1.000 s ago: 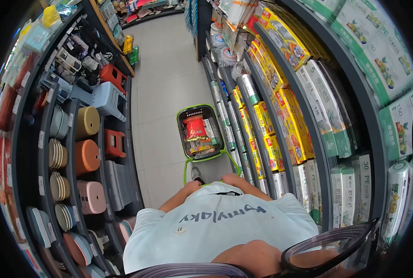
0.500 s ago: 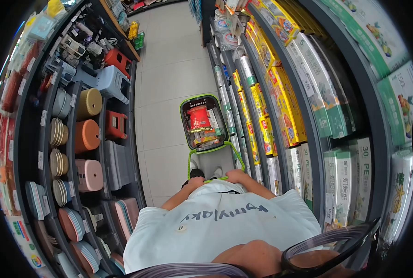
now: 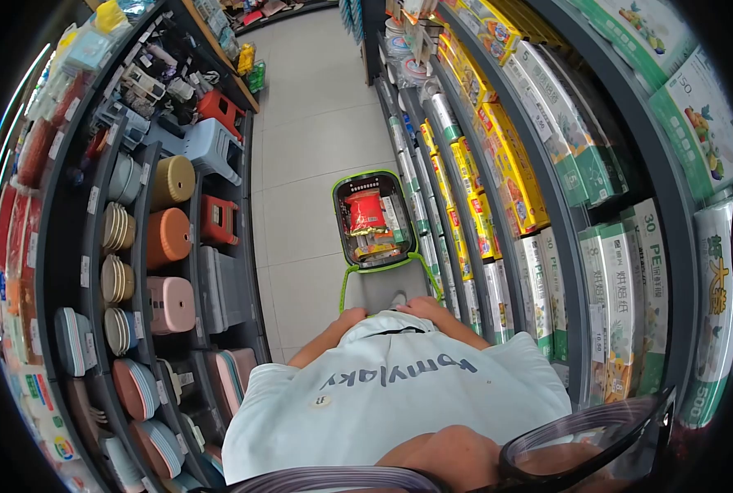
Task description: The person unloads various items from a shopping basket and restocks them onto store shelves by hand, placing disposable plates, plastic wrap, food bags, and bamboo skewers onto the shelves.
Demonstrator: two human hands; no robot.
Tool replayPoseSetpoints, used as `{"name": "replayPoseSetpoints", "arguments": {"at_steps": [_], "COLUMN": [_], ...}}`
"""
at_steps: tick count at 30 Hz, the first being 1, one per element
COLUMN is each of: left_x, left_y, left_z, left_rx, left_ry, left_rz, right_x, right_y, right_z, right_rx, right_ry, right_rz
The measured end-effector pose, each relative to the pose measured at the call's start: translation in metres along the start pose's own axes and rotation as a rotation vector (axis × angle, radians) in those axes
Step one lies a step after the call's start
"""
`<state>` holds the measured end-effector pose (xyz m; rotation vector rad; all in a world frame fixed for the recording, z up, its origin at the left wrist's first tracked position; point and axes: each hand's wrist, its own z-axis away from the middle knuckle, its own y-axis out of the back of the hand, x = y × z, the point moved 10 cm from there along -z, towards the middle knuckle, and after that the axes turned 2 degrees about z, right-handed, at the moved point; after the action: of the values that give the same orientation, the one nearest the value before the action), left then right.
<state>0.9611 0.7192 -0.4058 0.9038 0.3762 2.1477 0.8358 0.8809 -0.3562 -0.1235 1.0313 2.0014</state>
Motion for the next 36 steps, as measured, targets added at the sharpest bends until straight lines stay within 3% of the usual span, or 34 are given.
{"name": "replayPoseSetpoints", "arguments": {"at_steps": [13,19,26,33,36], "left_x": [-0.031,-0.053,-0.070,-0.065,-0.058], "left_y": [-0.025,-0.052,-0.094,-0.119,-0.114], "left_z": [0.058,0.087,0.120,0.125,0.126], "left_rx": [0.227,0.230,0.227,0.207,0.159], "left_ry": [-0.143,-0.086,-0.137,-0.166,-0.163], "left_rz": [0.066,0.229,0.255,0.228,0.244], "right_x": [-0.033,-0.057,-0.073,-0.071,-0.070], "right_y": [-0.054,-0.089,-0.138,-0.143,-0.125], "right_z": [0.001,0.031,0.061,0.089,0.100], "right_rx": [-0.004,0.002,-0.010,0.018,0.188], "right_ry": [-0.111,-0.160,-0.252,-0.288,-0.282], "right_rz": [0.023,0.030,0.033,0.049,-0.007]}}
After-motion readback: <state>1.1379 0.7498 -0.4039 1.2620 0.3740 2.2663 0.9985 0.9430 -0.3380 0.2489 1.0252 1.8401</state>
